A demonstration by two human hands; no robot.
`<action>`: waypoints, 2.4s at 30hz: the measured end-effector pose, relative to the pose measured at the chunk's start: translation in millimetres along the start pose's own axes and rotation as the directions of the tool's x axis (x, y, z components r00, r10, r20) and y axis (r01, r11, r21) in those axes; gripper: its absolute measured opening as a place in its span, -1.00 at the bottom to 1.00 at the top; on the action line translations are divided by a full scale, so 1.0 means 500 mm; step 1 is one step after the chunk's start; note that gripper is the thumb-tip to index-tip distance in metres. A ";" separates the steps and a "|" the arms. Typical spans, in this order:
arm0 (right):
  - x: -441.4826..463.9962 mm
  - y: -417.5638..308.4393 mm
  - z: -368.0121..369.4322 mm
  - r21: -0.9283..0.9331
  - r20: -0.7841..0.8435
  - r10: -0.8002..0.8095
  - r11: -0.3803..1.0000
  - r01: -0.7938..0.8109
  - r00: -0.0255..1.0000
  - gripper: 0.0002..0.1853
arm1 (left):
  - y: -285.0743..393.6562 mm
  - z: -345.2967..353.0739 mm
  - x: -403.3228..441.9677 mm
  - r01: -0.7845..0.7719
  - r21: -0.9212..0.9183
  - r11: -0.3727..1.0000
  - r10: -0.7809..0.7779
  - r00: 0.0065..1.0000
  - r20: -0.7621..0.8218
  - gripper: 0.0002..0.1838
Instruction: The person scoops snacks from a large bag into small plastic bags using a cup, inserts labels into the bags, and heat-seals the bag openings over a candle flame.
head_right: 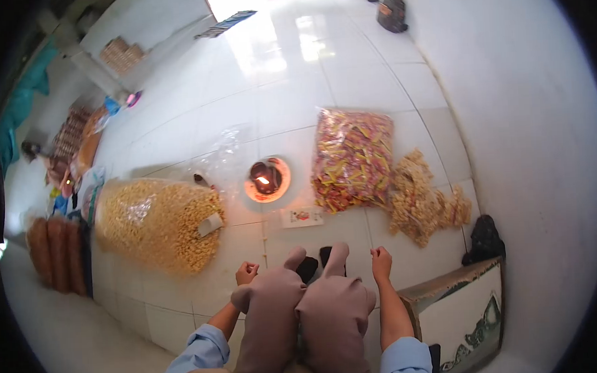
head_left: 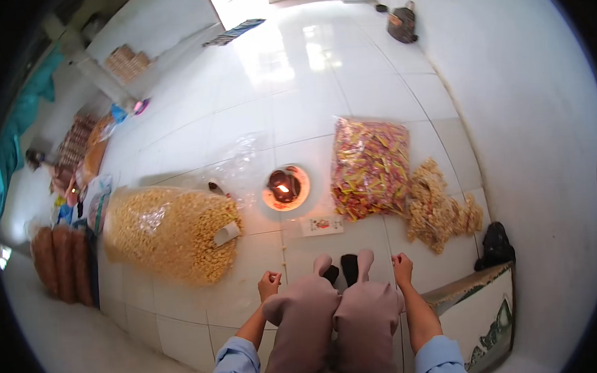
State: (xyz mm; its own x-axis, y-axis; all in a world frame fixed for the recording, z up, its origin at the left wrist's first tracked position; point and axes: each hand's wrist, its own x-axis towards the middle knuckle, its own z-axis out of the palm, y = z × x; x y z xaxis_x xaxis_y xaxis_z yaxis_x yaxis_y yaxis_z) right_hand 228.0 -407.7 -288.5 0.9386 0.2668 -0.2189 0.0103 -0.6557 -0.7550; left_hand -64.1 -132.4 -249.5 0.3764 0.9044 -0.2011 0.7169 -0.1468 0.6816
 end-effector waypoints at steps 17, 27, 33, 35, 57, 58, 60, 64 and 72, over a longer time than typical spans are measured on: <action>0.092 -0.321 0.455 -0.079 0.607 -0.452 0.784 0.616 0.653 -0.77 | -0.047 0.107 0.249 -0.064 -0.361 0.930 0.097 0.993 0.073 -0.85; 0.092 -0.324 0.516 -0.156 0.609 -0.491 0.696 0.701 0.623 -0.60 | 0.022 0.163 0.335 0.234 -0.212 0.949 -0.254 0.965 -0.070 -0.80; 0.081 -0.322 0.527 -0.218 0.553 -0.501 0.684 0.696 0.665 -0.60 | 0.012 0.151 0.324 0.113 -0.068 0.991 -0.111 0.993 0.035 -0.84; 0.082 -0.327 0.523 -0.233 0.572 -0.491 0.671 0.704 0.657 -0.60 | -0.013 0.174 0.324 -0.253 0.153 0.955 0.284 0.929 -0.238 -0.80; 0.015 -0.816 0.096 0.748 0.279 -0.614 0.621 0.234 0.738 -0.65 | 0.457 -0.315 0.179 -0.293 -0.855 0.427 0.517 0.855 -0.035 -0.64; 0.007 -0.832 0.080 0.753 0.156 -0.626 0.576 0.318 0.764 -0.71 | 0.479 -0.322 0.170 -0.305 -0.855 0.420 0.483 0.873 -0.074 -0.65; -0.010 -0.853 0.060 0.784 -0.038 -0.629 0.463 0.413 0.776 -0.81 | 0.517 -0.331 0.152 -0.299 -0.893 0.338 0.376 0.912 -0.163 -0.74; -0.048 -0.848 0.037 0.816 -0.063 -0.609 0.425 0.392 0.791 -0.90 | 0.527 -0.317 0.151 -0.455 -0.709 0.539 0.219 0.888 -0.404 -0.80; -0.070 -0.831 0.048 0.483 -0.281 -0.666 0.523 0.702 0.691 -0.85 | 0.504 -0.320 0.125 -0.472 -0.722 0.506 0.143 0.871 -0.469 -0.88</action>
State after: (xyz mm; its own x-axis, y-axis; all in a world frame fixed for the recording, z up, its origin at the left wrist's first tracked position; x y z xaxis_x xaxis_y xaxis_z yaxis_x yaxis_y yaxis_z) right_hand 182.6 -127.9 18.1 0.7383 0.4225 0.5258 0.4973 0.1856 -0.8475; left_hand 46.2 -49.0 22.0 0.1552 0.9551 0.2523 -0.2387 -0.2115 0.9478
